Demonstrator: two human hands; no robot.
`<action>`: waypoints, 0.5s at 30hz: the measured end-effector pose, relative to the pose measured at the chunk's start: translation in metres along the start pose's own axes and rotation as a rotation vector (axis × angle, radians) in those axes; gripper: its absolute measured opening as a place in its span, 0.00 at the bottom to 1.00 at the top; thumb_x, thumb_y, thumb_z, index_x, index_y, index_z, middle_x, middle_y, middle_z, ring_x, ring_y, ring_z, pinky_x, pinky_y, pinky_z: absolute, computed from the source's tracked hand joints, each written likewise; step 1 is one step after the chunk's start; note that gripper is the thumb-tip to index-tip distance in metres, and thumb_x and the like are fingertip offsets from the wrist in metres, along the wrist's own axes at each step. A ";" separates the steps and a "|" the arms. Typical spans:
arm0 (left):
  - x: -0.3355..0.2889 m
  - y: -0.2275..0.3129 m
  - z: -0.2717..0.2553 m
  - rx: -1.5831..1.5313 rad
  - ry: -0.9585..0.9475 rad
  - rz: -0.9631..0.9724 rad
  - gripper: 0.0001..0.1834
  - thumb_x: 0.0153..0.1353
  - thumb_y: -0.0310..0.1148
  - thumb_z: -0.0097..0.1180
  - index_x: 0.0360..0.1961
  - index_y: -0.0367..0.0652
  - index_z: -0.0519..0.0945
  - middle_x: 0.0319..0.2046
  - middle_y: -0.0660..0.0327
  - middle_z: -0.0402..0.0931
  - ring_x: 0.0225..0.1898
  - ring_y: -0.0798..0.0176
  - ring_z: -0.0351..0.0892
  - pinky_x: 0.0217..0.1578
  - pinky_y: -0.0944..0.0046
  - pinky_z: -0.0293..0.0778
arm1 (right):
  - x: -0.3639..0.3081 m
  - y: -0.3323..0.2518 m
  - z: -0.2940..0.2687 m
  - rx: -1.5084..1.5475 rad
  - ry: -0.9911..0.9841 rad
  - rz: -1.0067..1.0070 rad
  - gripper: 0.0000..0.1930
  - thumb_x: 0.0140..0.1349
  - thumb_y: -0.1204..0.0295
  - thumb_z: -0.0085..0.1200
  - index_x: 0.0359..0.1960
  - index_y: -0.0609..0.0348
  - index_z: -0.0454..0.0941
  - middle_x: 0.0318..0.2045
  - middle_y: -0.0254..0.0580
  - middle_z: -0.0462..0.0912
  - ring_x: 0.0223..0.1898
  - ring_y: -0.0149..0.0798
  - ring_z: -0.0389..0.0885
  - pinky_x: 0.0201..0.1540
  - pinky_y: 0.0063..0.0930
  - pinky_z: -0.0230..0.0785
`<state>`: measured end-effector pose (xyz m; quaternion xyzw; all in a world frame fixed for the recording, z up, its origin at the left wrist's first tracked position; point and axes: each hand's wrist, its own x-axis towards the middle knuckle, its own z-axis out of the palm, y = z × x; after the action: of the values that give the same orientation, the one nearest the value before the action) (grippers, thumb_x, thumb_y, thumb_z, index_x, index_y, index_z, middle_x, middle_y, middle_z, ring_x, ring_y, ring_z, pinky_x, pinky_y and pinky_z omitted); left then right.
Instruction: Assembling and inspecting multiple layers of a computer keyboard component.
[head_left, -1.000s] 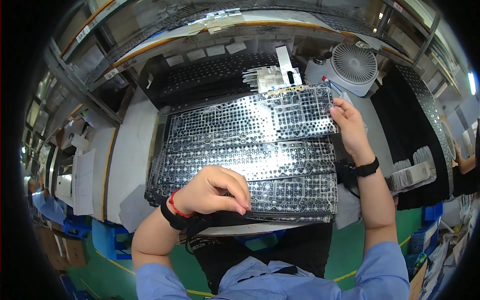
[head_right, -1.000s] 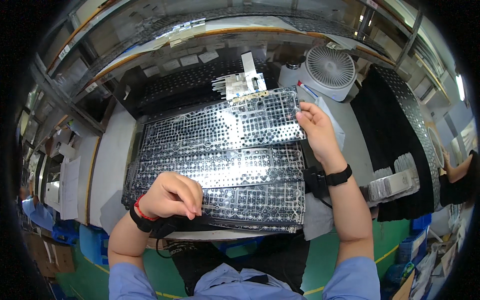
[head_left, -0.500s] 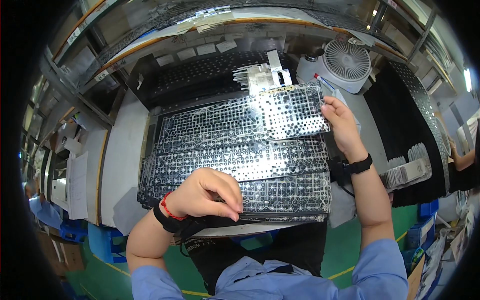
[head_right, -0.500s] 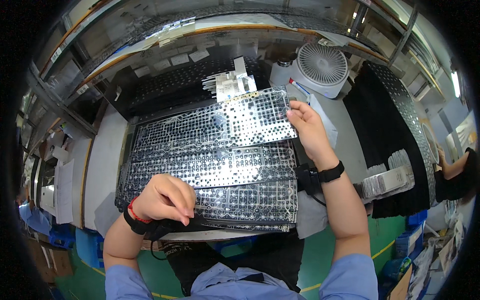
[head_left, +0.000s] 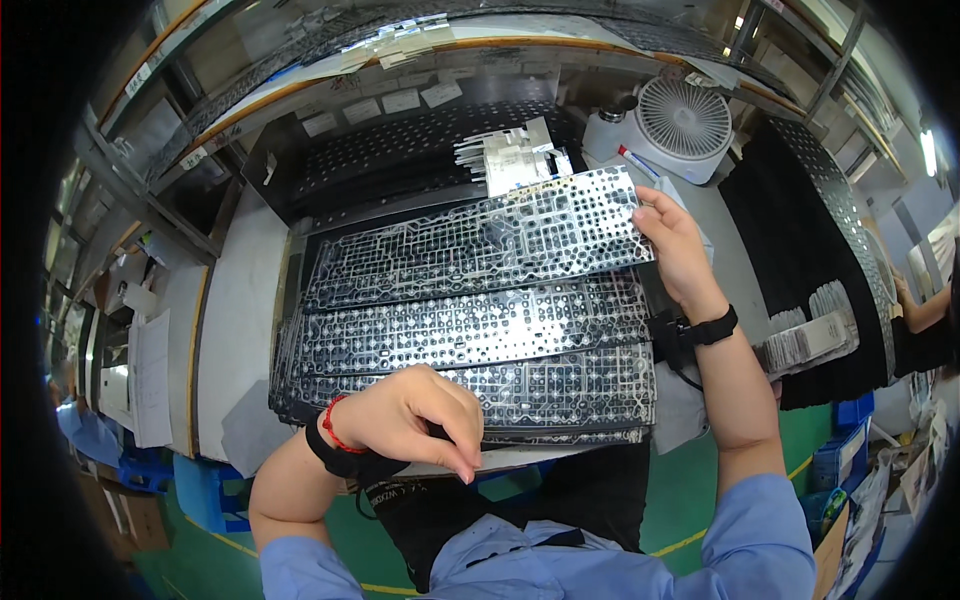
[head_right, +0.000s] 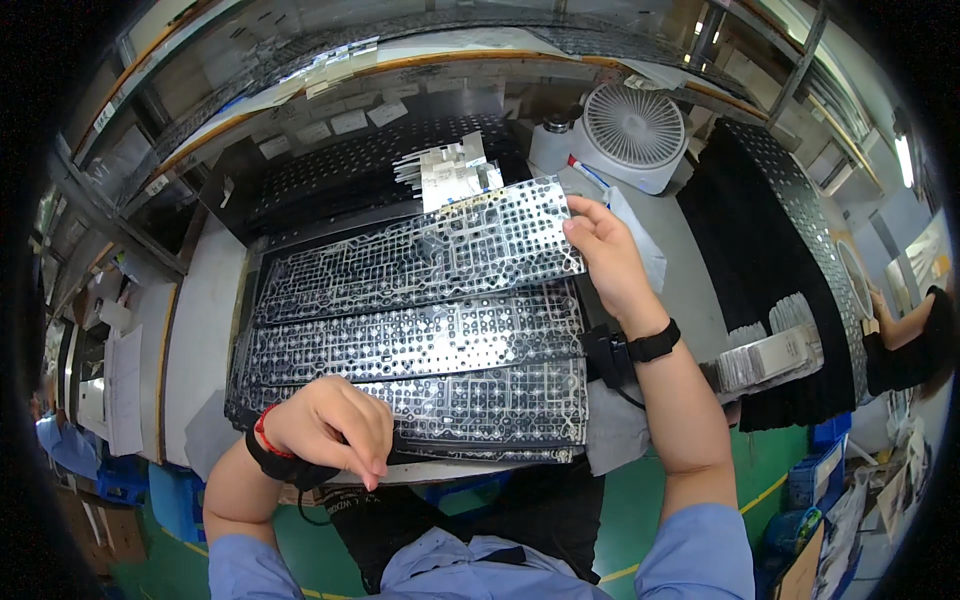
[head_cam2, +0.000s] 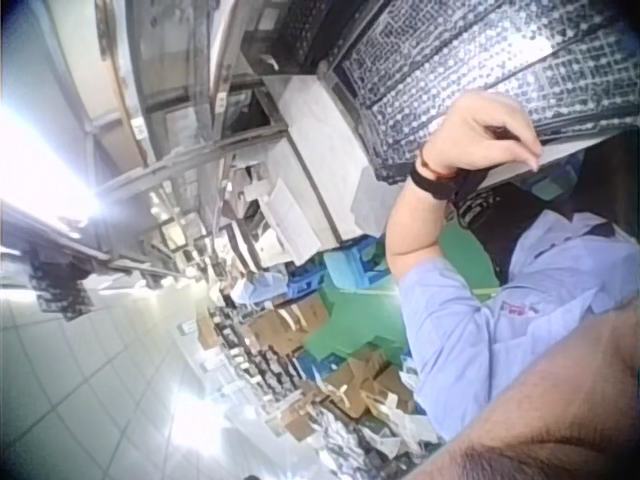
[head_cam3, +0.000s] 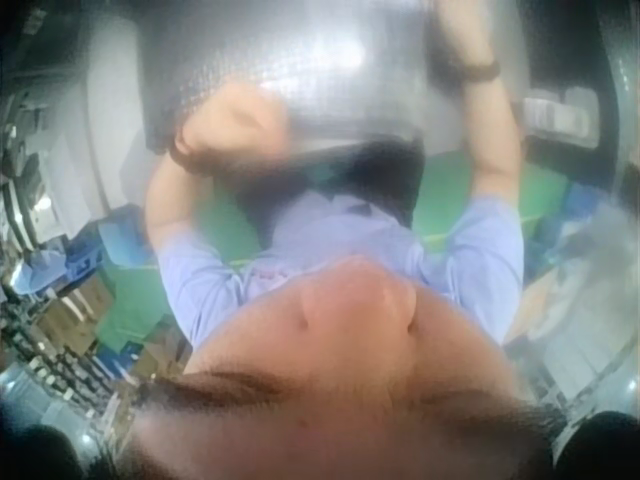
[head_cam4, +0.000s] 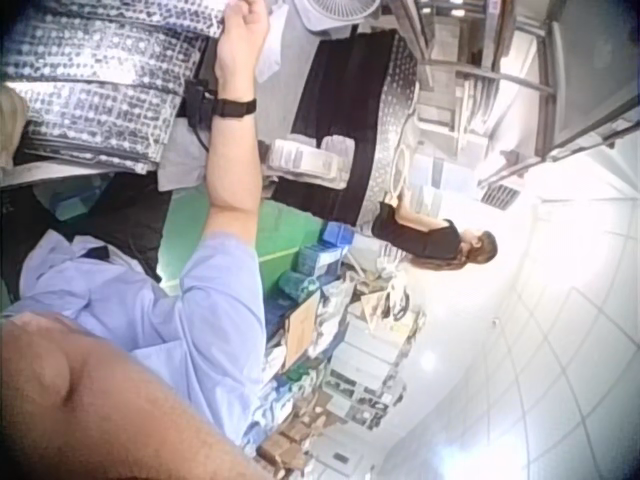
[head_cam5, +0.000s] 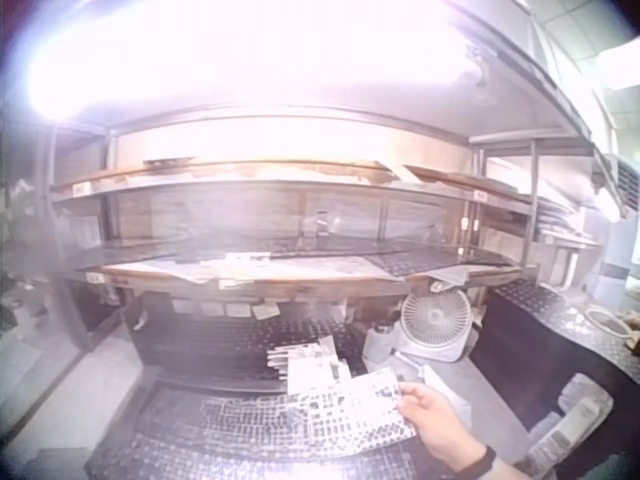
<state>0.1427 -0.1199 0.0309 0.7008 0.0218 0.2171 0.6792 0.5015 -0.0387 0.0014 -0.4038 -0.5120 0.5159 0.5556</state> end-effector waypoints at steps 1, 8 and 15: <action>0.000 -0.001 0.000 -0.005 0.002 -0.007 0.04 0.51 0.21 0.70 0.29 0.36 0.86 0.28 0.55 0.84 0.31 0.59 0.82 0.34 0.62 0.74 | 0.000 0.000 0.000 0.002 0.003 -0.005 0.16 0.69 0.77 0.47 0.58 0.66 0.69 0.45 0.41 0.83 0.45 0.27 0.81 0.49 0.21 0.72; 0.000 -0.002 -0.002 -0.007 -0.013 -0.045 0.04 0.52 0.22 0.70 0.28 0.36 0.85 0.29 0.56 0.83 0.32 0.61 0.81 0.35 0.64 0.75 | 0.000 -0.002 -0.003 -0.005 -0.019 -0.011 0.20 0.65 0.83 0.45 0.60 0.65 0.66 0.44 0.39 0.81 0.44 0.28 0.80 0.47 0.20 0.73; 0.002 -0.001 -0.001 0.024 -0.039 -0.047 0.04 0.52 0.23 0.70 0.27 0.38 0.84 0.30 0.59 0.82 0.33 0.63 0.81 0.34 0.67 0.76 | 0.000 -0.001 0.000 0.000 -0.001 -0.017 0.21 0.65 0.84 0.44 0.61 0.65 0.64 0.45 0.40 0.81 0.44 0.28 0.80 0.48 0.21 0.73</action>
<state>0.1444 -0.1187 0.0300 0.7121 0.0276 0.1870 0.6761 0.5021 -0.0389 0.0025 -0.3992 -0.5159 0.5115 0.5594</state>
